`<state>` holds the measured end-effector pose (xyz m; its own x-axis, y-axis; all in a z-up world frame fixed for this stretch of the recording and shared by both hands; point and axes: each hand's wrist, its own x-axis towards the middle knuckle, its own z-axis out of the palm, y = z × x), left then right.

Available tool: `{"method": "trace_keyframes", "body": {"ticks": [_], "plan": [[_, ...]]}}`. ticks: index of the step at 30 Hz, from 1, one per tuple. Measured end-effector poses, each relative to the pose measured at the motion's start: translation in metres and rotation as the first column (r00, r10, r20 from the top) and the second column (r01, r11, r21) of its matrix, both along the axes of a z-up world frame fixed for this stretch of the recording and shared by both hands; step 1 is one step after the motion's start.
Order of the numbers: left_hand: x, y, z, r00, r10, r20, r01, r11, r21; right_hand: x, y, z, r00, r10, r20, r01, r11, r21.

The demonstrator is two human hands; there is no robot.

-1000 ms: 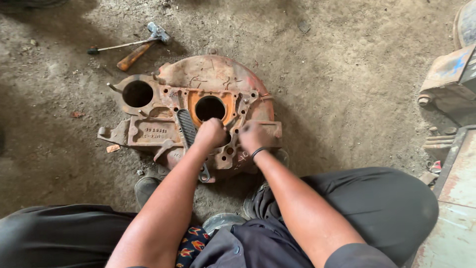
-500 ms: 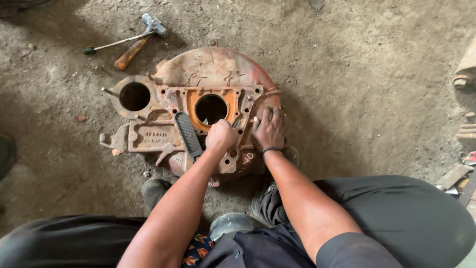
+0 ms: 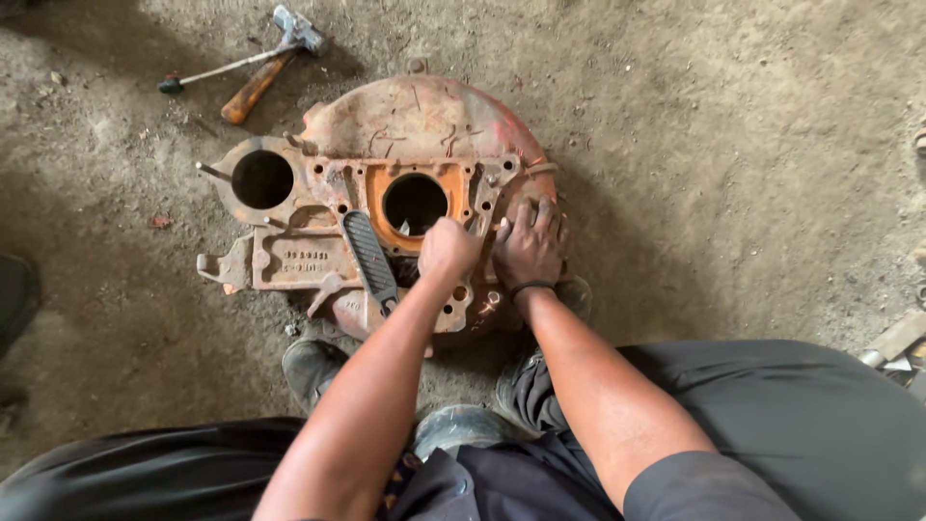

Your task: The person scrubs the surface of a rusty engine block using a metal file. They work on the flat surfaces and around the circular openings of the part while sitting on the floor.

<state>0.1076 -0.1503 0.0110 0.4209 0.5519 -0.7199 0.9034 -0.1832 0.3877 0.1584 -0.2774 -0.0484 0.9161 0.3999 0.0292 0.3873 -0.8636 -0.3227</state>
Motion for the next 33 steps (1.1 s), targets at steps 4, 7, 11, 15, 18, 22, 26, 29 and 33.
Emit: {"method": "trace_keyframes", "body": {"ticks": [4, 7, 11, 15, 18, 22, 26, 29, 33], "plan": [[-0.019, 0.005, 0.002, 0.999, 0.044, 0.014, -0.044, 0.998, 0.036, 0.002, -0.002, -0.001, 0.999, 0.022, 0.023, -0.022, 1.000, -0.015], [-0.020, 0.006, 0.017, 0.999, 0.029, -0.034, -0.028, 0.999, 0.014, 0.000, -0.001, 0.001, 1.000, 0.009, 0.001, -0.009, 1.000, -0.013], [-0.001, 0.001, 0.023, 0.998, 0.038, -0.044, -0.038, 0.999, -0.005, 0.000, -0.002, -0.002, 1.000, 0.006, 0.015, -0.006, 1.000, 0.002], [-0.024, 0.003, 0.007, 0.998, 0.067, -0.020, -0.066, 0.998, 0.008, 0.000, -0.004, -0.010, 0.997, 0.035, 0.075, -0.035, 0.999, 0.003], [-0.028, 0.009, -0.012, 1.000, -0.012, 0.000, 0.012, 0.998, 0.067, -0.001, -0.001, -0.010, 0.997, 0.031, 0.072, -0.029, 0.999, -0.022], [0.005, 0.003, -0.013, 0.999, 0.053, 0.010, -0.053, 0.998, 0.019, -0.001, 0.001, -0.001, 0.999, 0.007, 0.038, -0.008, 1.000, 0.016], [-0.021, 0.001, 0.015, 0.999, 0.035, -0.005, -0.034, 0.996, 0.080, 0.001, 0.000, 0.001, 0.999, 0.012, 0.042, -0.011, 1.000, -0.013], [-0.030, -0.002, 0.024, 0.996, -0.075, -0.038, 0.080, 0.985, 0.153, 0.000, -0.001, -0.001, 0.998, 0.015, 0.056, -0.015, 1.000, 0.015], [-0.012, -0.013, 0.007, 0.973, -0.231, 0.014, 0.214, 0.920, 0.327, 0.001, 0.000, 0.000, 0.999, 0.018, 0.040, -0.018, 1.000, 0.009]]}}
